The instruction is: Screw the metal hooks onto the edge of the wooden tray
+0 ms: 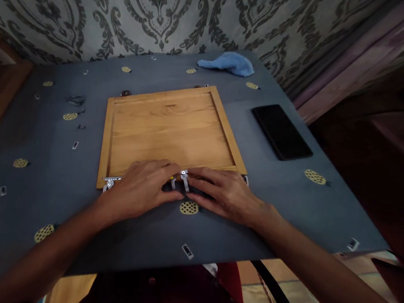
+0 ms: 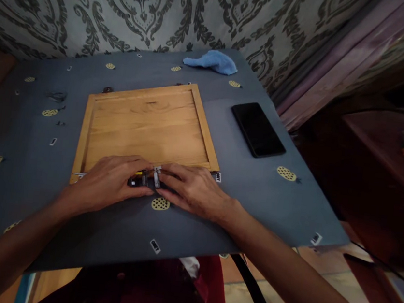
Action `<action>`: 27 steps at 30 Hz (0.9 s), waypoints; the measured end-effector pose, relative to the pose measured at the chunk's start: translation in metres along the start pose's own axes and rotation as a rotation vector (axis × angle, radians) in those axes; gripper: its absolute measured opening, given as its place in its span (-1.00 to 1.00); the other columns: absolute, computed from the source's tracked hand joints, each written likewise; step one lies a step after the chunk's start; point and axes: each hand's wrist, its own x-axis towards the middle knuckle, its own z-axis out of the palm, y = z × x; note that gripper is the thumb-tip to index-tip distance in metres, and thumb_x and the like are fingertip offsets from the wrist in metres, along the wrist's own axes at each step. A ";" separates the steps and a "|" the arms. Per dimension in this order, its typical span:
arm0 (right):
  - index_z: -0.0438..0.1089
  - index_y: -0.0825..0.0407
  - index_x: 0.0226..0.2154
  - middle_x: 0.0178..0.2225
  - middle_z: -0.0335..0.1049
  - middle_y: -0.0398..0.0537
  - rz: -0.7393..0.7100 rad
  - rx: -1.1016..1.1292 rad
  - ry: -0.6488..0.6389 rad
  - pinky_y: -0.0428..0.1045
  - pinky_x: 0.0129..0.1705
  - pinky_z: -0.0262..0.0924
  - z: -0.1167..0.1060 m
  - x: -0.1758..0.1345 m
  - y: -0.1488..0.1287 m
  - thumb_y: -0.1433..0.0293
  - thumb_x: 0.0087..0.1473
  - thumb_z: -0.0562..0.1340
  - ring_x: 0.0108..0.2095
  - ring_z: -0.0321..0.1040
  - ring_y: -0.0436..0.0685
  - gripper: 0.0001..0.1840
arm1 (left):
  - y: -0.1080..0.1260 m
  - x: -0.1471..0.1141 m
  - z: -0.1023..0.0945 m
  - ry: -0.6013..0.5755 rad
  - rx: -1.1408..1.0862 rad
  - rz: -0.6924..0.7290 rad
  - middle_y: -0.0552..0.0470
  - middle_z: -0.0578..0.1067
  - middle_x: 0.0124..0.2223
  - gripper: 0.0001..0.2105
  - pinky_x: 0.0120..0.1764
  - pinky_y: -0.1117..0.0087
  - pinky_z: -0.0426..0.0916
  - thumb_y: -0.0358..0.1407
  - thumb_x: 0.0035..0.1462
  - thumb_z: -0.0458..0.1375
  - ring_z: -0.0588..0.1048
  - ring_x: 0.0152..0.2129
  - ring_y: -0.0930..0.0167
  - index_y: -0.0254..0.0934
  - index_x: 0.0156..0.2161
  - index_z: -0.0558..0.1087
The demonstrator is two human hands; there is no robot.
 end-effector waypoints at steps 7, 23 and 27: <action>0.47 0.12 -0.03 0.00 0.52 0.09 0.021 0.001 -0.026 0.03 -0.18 0.49 0.001 0.000 -0.001 0.26 0.37 0.10 -0.09 0.54 0.15 -0.66 | -0.001 0.000 0.001 0.011 0.004 0.023 0.03 0.56 -0.03 -0.62 -0.11 0.23 0.39 -0.08 0.21 0.24 0.53 -0.09 0.24 -0.16 0.08 0.40; 0.47 0.14 -0.04 0.00 0.51 0.12 0.040 -0.006 -0.110 0.06 -0.30 0.48 -0.004 0.005 -0.004 0.24 0.38 0.07 -0.17 0.56 0.19 -0.63 | 0.000 -0.006 -0.031 0.144 0.069 -0.062 -0.01 0.58 -0.18 -0.57 -0.32 0.35 0.30 0.00 0.21 0.21 0.53 -0.34 0.30 -0.21 0.08 0.40; 0.47 0.11 -0.04 0.01 0.50 0.09 0.041 -0.025 -0.111 0.02 -0.31 0.44 -0.003 0.004 -0.003 0.24 0.38 0.08 -0.18 0.56 0.16 -0.64 | 0.007 -0.008 -0.061 0.217 0.066 -0.081 0.05 0.56 -0.28 -0.61 -0.39 0.41 0.22 -0.01 0.24 0.18 0.51 -0.39 0.35 -0.18 0.06 0.41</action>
